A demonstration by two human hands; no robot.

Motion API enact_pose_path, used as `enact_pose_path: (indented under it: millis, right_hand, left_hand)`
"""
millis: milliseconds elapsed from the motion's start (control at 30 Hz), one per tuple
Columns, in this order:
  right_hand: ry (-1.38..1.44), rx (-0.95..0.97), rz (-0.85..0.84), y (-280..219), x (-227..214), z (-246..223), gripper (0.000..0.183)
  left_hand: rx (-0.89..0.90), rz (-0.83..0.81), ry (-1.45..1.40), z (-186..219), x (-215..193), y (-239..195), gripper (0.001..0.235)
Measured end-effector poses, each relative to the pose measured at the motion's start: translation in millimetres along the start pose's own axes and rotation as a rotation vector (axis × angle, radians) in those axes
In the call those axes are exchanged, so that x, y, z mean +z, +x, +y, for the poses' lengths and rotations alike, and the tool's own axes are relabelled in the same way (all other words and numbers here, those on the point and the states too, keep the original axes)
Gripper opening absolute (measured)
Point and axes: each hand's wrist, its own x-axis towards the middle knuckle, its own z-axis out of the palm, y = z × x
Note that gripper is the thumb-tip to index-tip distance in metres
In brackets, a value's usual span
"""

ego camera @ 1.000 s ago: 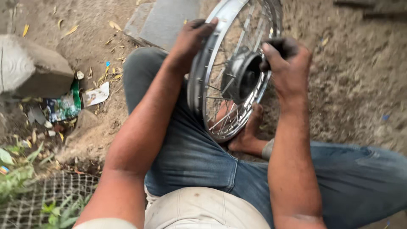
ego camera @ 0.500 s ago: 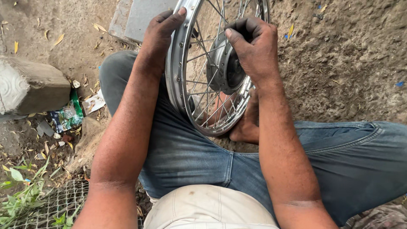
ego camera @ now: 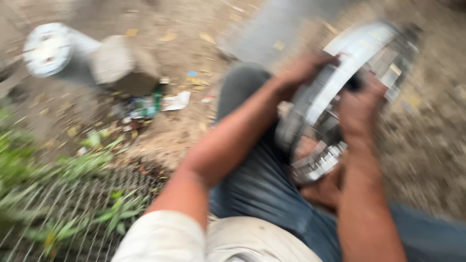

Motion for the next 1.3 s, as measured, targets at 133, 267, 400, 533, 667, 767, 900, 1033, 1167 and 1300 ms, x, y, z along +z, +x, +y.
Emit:
enact_pose_path:
  millis: [133, 267, 400, 533, 667, 767, 900, 1033, 1167, 1300]
  right_hand:
    - [-0.143, -0.184, -0.054, -3.9, -11.5, 16.5, 0.019]
    - [-0.176, -0.073, -0.090, -0.9, -12.0, 19.0, 0.022]
    - [0.100, -0.134, -0.065, -5.1, -8.9, 23.2, 0.022]
    - [0.047, -0.264, 0.045, -1.2, 2.9, 41.1, 0.017]
    - [-0.068, -0.226, 0.057, 0.7, 3.8, 48.1, 0.014]
    - [-0.034, -0.109, 0.004, -2.9, -1.4, 41.9, 0.015]
    - [0.084, -0.055, -0.018, -5.8, 4.9, 29.3, 0.024]
    - [0.058, -0.040, 0.019, 1.8, 1.9, 36.8, 0.022]
    - [0.255, 0.151, 0.030, -0.2, 2.7, 50.5, 0.016]
    - [0.009, -0.074, 0.099, 3.9, -5.9, 62.4, 0.009]
  left_hand:
    - [0.104, -0.047, -0.219, -24.3, 15.1, 21.8, 0.043]
    - [0.138, -0.002, -0.075, -19.5, 10.1, 22.0, 0.058]
    - [0.189, -0.031, -0.119, -11.4, 18.8, 15.6, 0.064]
    - [0.161, 0.003, -0.045, -13.4, 20.3, 19.8, 0.066]
    - [0.155, 0.034, -0.026, -17.6, 10.3, 20.9, 0.068]
    - [0.110, 0.086, 0.014, -16.4, 3.2, 19.9, 0.066]
    - [0.051, 0.149, 0.086, -13.7, -8.4, 11.2, 0.056]
    - [-0.005, 0.017, -0.203, -17.2, -17.9, 9.0, 0.037]
    - [0.041, 0.053, -0.218, -10.9, -31.1, -7.7, 0.038]
    - [0.033, 0.052, -0.222, 9.9, -24.6, -25.0, 0.039]
